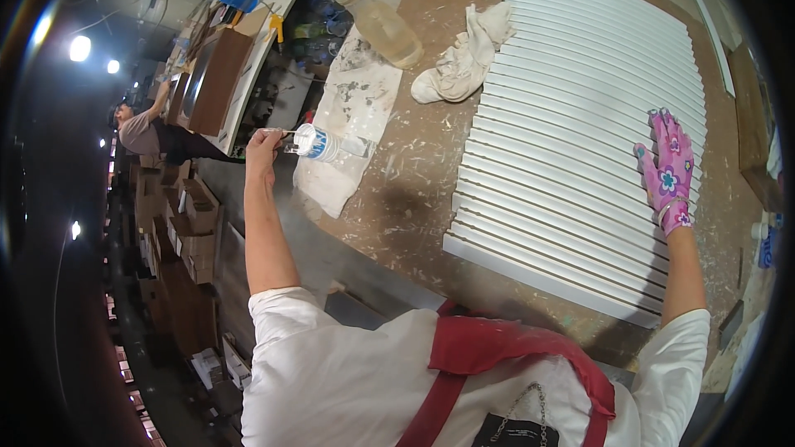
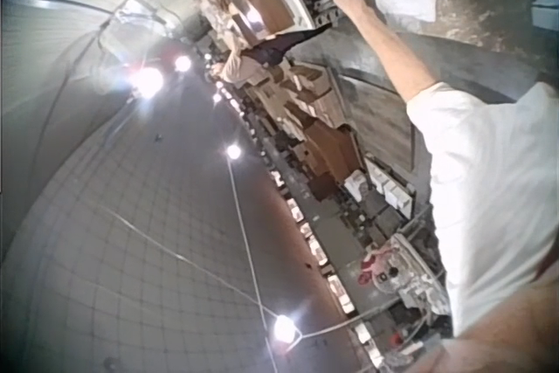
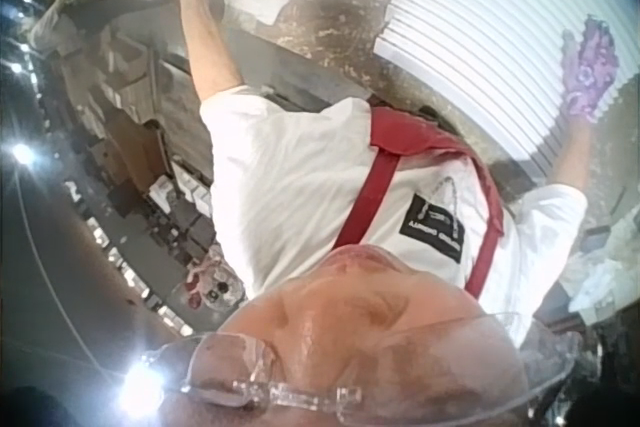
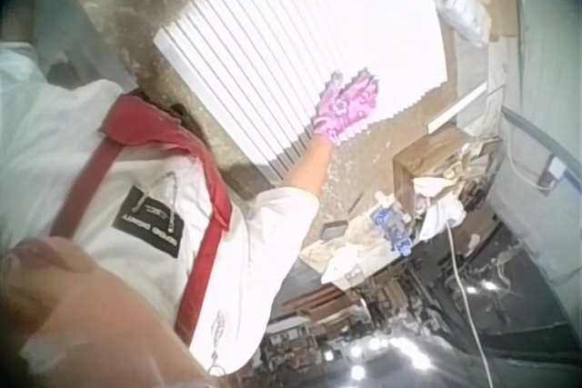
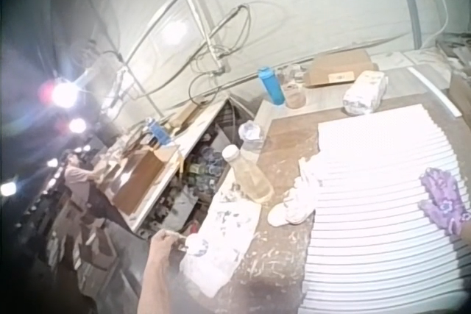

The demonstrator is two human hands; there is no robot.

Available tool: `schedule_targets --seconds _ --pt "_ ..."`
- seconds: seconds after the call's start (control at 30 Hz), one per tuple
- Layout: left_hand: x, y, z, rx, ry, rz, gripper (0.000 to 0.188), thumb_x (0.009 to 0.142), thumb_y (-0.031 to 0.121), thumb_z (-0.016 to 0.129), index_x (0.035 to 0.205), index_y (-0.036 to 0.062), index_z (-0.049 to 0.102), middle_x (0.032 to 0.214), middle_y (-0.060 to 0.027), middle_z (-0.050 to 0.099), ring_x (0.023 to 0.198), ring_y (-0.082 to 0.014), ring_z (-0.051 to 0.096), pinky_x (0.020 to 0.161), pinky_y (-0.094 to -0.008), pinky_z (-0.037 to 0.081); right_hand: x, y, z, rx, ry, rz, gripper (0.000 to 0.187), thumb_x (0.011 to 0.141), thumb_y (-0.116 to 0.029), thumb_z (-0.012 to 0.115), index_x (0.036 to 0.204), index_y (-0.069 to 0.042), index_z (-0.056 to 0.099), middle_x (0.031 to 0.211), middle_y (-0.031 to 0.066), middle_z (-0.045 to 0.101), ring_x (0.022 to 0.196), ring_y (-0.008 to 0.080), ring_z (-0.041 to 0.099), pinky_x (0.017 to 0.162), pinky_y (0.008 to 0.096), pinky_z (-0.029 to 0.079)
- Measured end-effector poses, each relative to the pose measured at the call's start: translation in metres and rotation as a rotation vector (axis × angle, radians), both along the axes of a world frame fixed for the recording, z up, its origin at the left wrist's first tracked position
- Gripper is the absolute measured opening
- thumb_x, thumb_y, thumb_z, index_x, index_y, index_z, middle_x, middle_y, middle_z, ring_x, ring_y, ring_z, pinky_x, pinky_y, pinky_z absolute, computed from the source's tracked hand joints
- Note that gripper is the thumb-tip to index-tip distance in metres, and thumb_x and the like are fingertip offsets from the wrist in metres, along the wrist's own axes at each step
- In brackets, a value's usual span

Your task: The person cleans a set of white window shutters by wiping them with a cloth and then stacks them.

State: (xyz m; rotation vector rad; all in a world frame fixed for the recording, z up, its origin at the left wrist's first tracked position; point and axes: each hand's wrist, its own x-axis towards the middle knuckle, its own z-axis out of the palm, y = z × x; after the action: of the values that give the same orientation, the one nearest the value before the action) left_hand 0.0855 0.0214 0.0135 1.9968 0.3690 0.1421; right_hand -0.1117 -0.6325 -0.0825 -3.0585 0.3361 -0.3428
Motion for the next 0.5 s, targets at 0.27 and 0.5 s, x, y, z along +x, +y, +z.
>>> schedule_targets --seconds 0.27,0.5 --pt "0.000 0.006 -0.005 -0.100 -0.001 -0.013 0.008 0.085 0.013 0.068 0.078 0.0150 0.063 0.072 0.0075 0.060 0.061 -0.0002 0.047 0.052 -0.0168 0.031 0.003 0.005 -0.003 -0.006 -0.017 0.020 0.058 0.091 -0.030 0.057 0.144 -0.012 0.040 0.149 0.0126 0.037 0.138 0.0306 0.031 0.115 0.0451 0.020" --pt "0.005 -0.060 0.003 -0.301 -0.134 -0.161 0.002 0.089 0.010 0.063 0.088 0.0108 0.061 0.076 0.0042 0.056 0.065 -0.0030 0.048 0.051 -0.0184 0.034 -0.002 0.010 0.016 0.036 -0.093 0.032 0.056 0.085 -0.030 0.062 0.135 -0.007 0.049 0.138 0.0179 0.047 0.128 0.0350 0.041 0.109 0.0451 0.031"
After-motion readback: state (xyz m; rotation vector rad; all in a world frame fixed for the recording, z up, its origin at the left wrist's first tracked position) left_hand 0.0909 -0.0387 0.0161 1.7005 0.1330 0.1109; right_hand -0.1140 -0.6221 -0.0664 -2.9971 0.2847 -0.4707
